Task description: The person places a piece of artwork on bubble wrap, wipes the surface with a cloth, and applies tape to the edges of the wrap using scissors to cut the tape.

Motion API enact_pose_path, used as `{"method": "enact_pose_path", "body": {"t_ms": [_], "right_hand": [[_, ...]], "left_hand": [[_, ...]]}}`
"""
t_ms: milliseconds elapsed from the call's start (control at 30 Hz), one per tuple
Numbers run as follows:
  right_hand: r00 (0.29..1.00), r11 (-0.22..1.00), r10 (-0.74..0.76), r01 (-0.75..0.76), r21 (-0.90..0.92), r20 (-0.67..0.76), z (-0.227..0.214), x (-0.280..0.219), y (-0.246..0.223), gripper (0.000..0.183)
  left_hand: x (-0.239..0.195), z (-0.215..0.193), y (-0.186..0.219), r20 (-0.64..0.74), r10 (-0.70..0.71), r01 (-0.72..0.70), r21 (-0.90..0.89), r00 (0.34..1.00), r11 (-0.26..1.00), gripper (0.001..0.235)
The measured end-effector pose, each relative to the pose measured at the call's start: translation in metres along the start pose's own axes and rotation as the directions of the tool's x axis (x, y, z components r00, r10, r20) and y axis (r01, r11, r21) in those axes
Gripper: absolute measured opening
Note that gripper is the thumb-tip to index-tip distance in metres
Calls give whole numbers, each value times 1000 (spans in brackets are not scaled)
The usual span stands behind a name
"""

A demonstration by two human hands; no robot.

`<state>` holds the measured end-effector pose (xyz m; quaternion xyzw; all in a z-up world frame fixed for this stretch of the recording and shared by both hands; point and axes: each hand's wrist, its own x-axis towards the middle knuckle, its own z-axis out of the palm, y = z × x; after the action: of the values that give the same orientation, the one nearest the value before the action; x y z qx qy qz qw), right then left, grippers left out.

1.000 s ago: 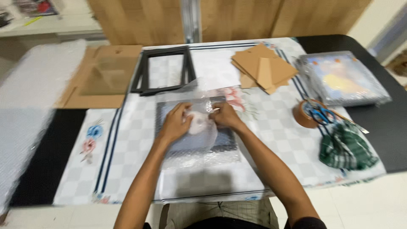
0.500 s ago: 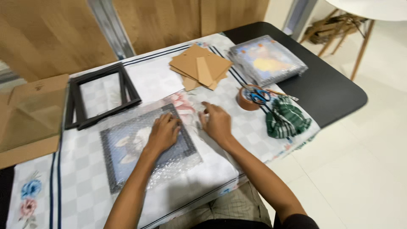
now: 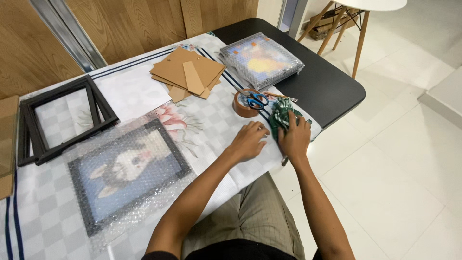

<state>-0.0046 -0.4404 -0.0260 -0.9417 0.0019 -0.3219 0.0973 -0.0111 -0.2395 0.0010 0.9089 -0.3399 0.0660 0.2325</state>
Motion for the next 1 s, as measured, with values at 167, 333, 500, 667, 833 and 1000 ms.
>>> {"method": "enact_pose_path", "body": {"t_ms": [167,333,500,667,833,1000], "right_hand": [[946,950,95,6,311,-310,-22,8,17,57],[843,842,91,219,493,-530,-87,17,-57,49],[858,546,-157,488,681,-489,-88,15,-141,46],[871,367,-303,480,797,-386,-65,13,-220,40],[830,173,-469,422,890,-302,-41,15,-311,47],[796,30,-562,294,955,-227,-16,11,-397,50]], "left_hand": [[9,1,11,16,20,-19,-23,1000,1000,28],[-13,-38,-8,-87,-8,15,75,996,997,27],[-95,-95,-62,-137,-424,445,233,895,864,33],[-198,-131,-57,-274,-712,755,370,646,542,57],[-242,-127,-61,-352,-708,790,238,612,565,48],[-292,-146,-99,-525,-650,803,117,549,584,27]]}}
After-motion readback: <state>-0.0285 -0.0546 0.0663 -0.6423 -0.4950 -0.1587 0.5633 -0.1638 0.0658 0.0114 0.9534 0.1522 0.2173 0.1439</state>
